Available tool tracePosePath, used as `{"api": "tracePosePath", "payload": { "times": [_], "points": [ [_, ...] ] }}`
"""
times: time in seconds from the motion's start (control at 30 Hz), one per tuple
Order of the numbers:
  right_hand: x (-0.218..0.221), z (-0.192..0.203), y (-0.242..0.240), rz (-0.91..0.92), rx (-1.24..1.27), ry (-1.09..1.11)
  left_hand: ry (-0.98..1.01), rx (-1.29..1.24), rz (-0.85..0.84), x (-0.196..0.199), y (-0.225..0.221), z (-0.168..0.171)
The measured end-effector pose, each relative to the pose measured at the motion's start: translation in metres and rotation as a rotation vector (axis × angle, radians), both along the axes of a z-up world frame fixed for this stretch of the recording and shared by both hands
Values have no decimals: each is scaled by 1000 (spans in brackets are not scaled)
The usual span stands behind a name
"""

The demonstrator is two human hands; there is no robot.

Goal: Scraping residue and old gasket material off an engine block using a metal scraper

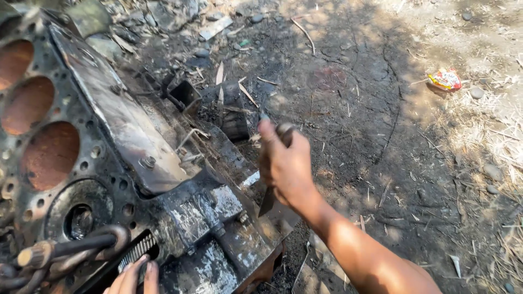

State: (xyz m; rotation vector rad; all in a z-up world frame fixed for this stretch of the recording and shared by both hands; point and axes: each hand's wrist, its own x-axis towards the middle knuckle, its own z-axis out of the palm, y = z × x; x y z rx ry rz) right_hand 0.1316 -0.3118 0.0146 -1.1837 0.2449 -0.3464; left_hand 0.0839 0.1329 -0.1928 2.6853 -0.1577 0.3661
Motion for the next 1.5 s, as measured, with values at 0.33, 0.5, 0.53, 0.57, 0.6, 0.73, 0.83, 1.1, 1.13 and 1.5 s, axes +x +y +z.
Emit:
{"api": "tracePosePath", "payload": {
  "times": [0.33, 0.5, 0.53, 0.57, 0.6, 0.73, 0.83, 1.1, 1.13, 1.5],
  "points": [
    [-4, 5, 16, -32, 165, 198, -17, 52, 61, -23, -14, 30],
    [0, 3, -2, -58, 229, 104, -211, -22, -63, -17, -17, 33],
    [-7, -6, 9, -11, 161, 145, -168, -23, -44, -24, -21, 44],
    [-8, -11, 14, 23, 84, 162, -147, -35, -38, -17, -32, 54],
    [-2, -4, 7, 17, 74, 152, -157, -45, -43, -14, -35, 46],
    [-6, -5, 14, 18, -20, 236, -61, 43, 27, -21, -42, 76],
    [-3, -1, 10, 114, -77, 195, -61, 47, 41, -20, -44, 66],
    [-2, 14, 12, 11, 92, 279, -132, 9, 49, -16, -35, 41],
    [-1, 22, 9, -66, 114, 252, -162, 17, 5, -11, -47, 62],
    [3, 12, 11, 53, 74, 331, -230, -5, -73, -16, -45, 66]
  ]
}}
